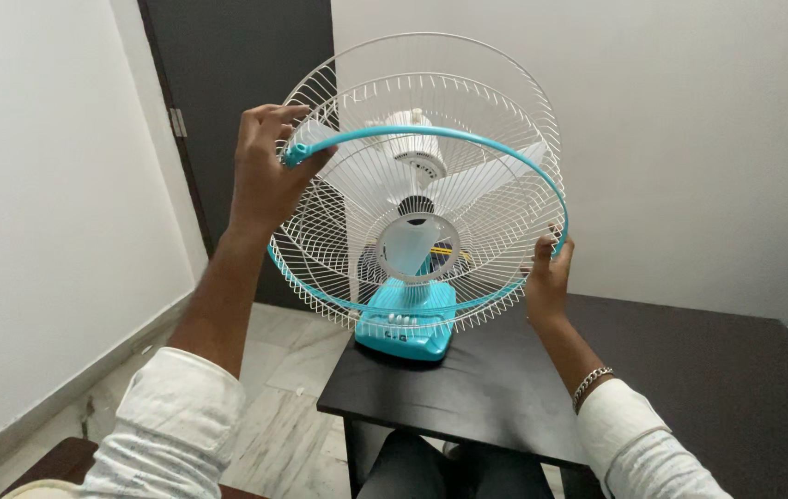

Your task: The person disassembles a table fan by removing the front grille, unscrewing a plastic ring, and detaching the fan blade from the motor housing. The components are placed on the table.

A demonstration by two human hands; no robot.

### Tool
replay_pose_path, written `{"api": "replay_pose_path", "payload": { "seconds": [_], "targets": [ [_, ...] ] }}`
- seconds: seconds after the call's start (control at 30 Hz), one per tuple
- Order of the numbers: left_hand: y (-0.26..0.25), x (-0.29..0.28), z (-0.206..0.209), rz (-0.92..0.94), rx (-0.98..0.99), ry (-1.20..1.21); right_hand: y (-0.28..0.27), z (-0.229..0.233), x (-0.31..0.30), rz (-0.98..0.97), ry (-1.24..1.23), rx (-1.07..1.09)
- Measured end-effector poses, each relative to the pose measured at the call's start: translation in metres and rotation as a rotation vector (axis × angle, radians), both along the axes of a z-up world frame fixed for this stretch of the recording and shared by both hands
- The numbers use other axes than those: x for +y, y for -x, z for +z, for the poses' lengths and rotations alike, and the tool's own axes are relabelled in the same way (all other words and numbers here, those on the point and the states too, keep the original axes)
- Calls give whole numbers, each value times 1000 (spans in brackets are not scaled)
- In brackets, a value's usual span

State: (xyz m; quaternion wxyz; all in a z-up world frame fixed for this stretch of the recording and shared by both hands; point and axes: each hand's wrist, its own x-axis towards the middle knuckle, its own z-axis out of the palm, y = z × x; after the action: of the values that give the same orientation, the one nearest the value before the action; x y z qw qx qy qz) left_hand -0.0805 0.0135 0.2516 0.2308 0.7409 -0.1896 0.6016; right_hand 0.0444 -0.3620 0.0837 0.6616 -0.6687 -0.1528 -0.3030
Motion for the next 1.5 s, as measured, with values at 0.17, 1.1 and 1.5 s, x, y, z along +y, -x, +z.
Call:
{"api": "replay_pose_path", "payload": {
  "seconds": [0.17, 1.1, 1.5],
  "targets": [
    [10, 5, -8, -72, 230, 131, 11, 5, -14, -46, -2, -6],
    [113, -135, -45, -413, 12, -258, 38, -48, -226, 689, -432, 358],
    [83, -215, -66, -505, -103, -603, 144, -22, -309, 582, -420, 671]
  ]
}}
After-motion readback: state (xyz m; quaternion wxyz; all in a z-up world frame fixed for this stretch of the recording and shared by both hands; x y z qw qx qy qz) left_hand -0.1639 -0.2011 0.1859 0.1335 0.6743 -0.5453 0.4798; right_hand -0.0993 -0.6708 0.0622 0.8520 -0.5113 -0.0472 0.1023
